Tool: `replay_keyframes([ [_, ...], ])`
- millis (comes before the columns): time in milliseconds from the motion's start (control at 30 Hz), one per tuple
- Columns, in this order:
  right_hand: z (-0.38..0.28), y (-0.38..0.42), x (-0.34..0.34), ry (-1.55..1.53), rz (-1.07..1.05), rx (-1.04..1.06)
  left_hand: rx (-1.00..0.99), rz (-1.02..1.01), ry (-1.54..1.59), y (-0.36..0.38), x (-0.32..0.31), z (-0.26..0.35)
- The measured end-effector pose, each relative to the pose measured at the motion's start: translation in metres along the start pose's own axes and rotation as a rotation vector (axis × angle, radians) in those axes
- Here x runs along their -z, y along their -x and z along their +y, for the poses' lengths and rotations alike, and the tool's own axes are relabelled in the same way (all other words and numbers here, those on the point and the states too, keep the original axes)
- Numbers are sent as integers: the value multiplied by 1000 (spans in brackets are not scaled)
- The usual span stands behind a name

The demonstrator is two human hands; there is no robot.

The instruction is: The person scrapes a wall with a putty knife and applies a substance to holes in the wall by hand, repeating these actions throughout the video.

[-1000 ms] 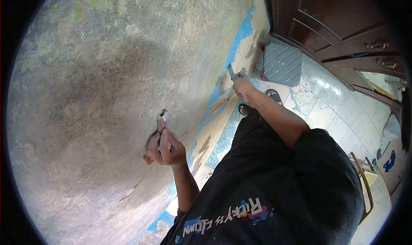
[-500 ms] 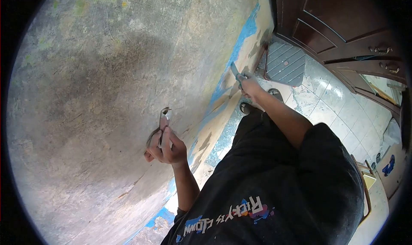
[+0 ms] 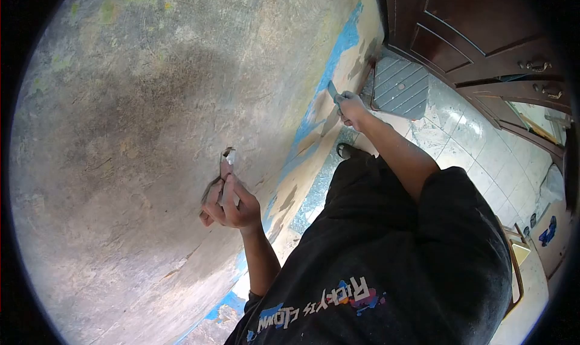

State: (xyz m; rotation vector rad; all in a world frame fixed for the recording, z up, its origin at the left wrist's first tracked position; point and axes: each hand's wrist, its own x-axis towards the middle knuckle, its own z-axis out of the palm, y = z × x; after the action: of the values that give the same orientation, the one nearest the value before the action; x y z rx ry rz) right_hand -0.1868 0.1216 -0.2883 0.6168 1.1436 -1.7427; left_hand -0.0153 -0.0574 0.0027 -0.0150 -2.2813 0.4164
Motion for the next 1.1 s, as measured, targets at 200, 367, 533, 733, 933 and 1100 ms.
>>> replay_keyframes([
  [200, -8, -8, -5, 69, 120, 32, 4, -31, -50, 3, 2, -1],
  [367, -10, 15, -10, -17, 17, -14, -8, -42, -22, 6, 4, -7],
  [533, -9, -24, 10, -76, 19, -45, 0, -27, -16, 3, 1, -1],
  [733, -13, 6, -6, -65, 48, -46, 17, -54, 7, 3, 2, 1],
  [933, 8, -10, -12, 60, -20, -37, 50, -68, 35, 4, 6, -2],
  [1100, -2, 43, -34, 31, 46, -67, 83, -98, 43, 0, 10, 7],
])
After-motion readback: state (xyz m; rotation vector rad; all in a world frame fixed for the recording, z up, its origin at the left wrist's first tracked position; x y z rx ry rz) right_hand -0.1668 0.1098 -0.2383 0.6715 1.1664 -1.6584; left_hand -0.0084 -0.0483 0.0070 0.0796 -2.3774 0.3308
